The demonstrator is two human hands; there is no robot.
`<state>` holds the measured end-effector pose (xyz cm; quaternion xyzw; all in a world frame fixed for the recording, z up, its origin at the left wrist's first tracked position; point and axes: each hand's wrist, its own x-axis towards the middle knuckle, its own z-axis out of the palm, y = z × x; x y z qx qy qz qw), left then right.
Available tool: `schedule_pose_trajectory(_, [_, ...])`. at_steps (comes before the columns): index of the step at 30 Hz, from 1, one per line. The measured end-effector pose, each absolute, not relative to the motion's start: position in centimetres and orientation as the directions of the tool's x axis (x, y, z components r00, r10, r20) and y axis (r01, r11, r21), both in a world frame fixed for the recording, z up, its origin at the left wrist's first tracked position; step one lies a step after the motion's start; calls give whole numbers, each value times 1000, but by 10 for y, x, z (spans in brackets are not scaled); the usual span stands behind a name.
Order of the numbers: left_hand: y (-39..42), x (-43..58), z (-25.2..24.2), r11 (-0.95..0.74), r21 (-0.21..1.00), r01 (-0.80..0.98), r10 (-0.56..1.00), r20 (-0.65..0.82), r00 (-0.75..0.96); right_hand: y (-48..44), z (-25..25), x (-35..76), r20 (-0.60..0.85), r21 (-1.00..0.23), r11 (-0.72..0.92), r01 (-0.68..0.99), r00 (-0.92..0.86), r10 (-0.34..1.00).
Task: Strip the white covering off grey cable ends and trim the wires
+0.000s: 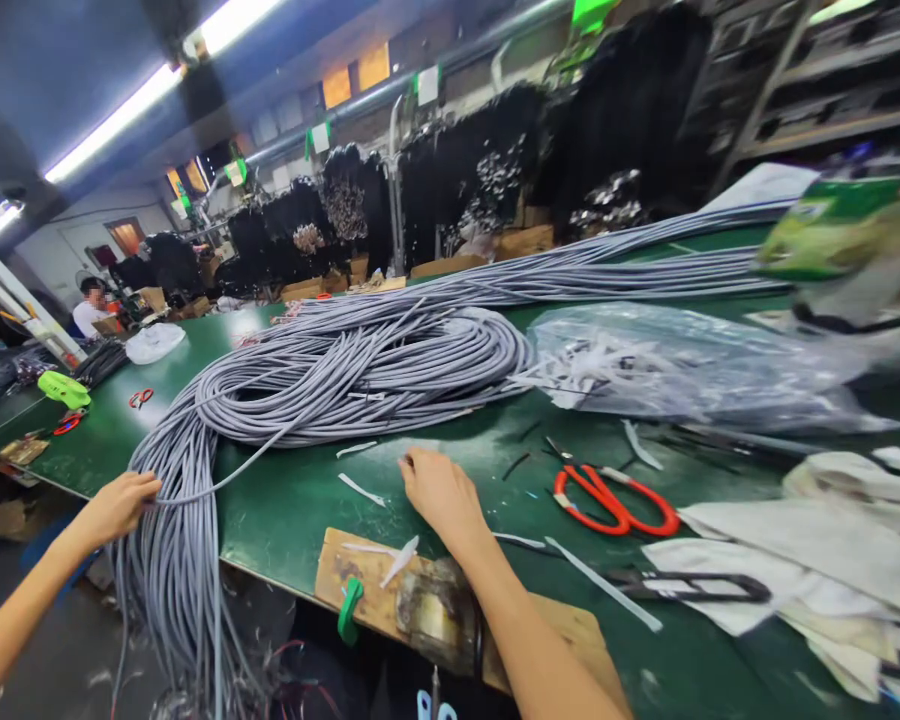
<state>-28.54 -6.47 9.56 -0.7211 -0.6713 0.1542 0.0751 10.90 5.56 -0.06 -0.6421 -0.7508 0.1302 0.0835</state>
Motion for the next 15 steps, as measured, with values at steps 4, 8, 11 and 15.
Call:
schedule_pose_trajectory(4, [-58,-305,112,84,-460,884,986,-93,-142,58,-5,108,-87,-314,140,939,-176,981])
schedule_pose_trajectory(8, [-49,-246,101,24,-399,917,999,-31,-39,61,-11,107,-116,-341,146,929,-196,974])
schedule_pose_trajectory(11, [-30,-164,69,-127,-10,992,992,13,128,62,-16,107,-121,-373,153,915,-212,970])
schedule_pose_trajectory(15, [15,-69,26,-133,334,933,981,-89,172,64,-18,114,-98,-429,119,896,-177,979])
